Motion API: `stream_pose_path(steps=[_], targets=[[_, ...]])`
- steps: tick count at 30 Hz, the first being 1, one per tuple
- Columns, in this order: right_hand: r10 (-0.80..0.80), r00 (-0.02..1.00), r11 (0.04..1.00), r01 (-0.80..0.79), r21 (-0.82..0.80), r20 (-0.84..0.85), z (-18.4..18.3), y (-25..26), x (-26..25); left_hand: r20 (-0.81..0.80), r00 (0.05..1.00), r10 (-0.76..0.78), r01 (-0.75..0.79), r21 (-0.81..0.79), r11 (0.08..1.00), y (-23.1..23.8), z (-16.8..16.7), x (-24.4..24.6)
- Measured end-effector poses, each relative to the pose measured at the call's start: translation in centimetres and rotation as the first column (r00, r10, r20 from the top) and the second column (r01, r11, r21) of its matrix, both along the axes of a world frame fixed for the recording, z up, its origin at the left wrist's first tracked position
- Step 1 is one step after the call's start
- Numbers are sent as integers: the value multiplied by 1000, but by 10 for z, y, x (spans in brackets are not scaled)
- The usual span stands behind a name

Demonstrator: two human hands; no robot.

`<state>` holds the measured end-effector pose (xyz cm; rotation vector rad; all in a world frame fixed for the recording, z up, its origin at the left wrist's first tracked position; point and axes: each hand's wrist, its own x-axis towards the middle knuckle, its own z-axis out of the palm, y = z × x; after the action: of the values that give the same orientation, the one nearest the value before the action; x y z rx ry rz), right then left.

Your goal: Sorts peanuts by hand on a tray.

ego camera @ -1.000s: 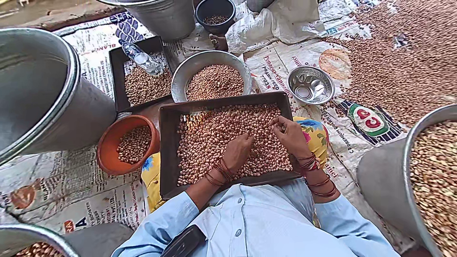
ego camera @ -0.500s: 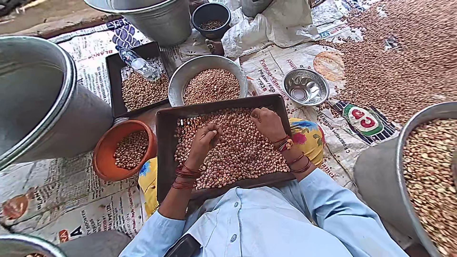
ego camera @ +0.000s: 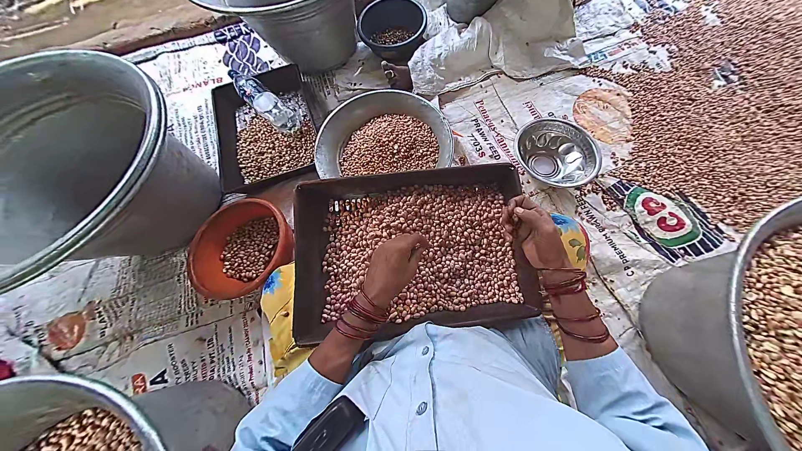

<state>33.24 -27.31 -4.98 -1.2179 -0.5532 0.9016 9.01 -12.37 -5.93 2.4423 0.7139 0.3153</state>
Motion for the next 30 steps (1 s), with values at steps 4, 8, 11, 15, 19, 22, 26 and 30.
stream_pose_path(steps=[4, 8, 11, 15, 19, 22, 26, 30], targets=[[56, 959, 967, 17, -254, 277, 2, -18, -12, -71, 995, -70, 76, 82, 994, -10, -6, 12], [372, 608, 873, 26, -486, 701, -1, -7, -44, -201, 977, -74, 103, 134, 986, -13, -9, 19], [491, 393, 851, -22, -525, 777, -10, 13, -65, -272, 959, -86, 122, 120, 985, -16, -7, 20], [573, 222, 812, -23, -584, 789, -19, 31, -78, -315, 943, -113, 149, 95, 984, -19, -5, 18], [612, 209, 781, -8, -624, 763, -19, 33, -79, -309, 943, -127, 154, 62, 986, -20, -8, 17], [615, 221, 777, -8, -629, 757, -20, 30, -79, -172, 981, -93, 68, -142, 987, -1, 3, 17], [646, 217, 754, -28, -657, 732, -24, 27, -83, 16, 989, 145, -135, -260, 956, 34, 29, 22], [678, 235, 722, -32, -691, 697, -22, 28, -85, -13, 978, 207, -207, -96, 974, 52, 39, 46]])
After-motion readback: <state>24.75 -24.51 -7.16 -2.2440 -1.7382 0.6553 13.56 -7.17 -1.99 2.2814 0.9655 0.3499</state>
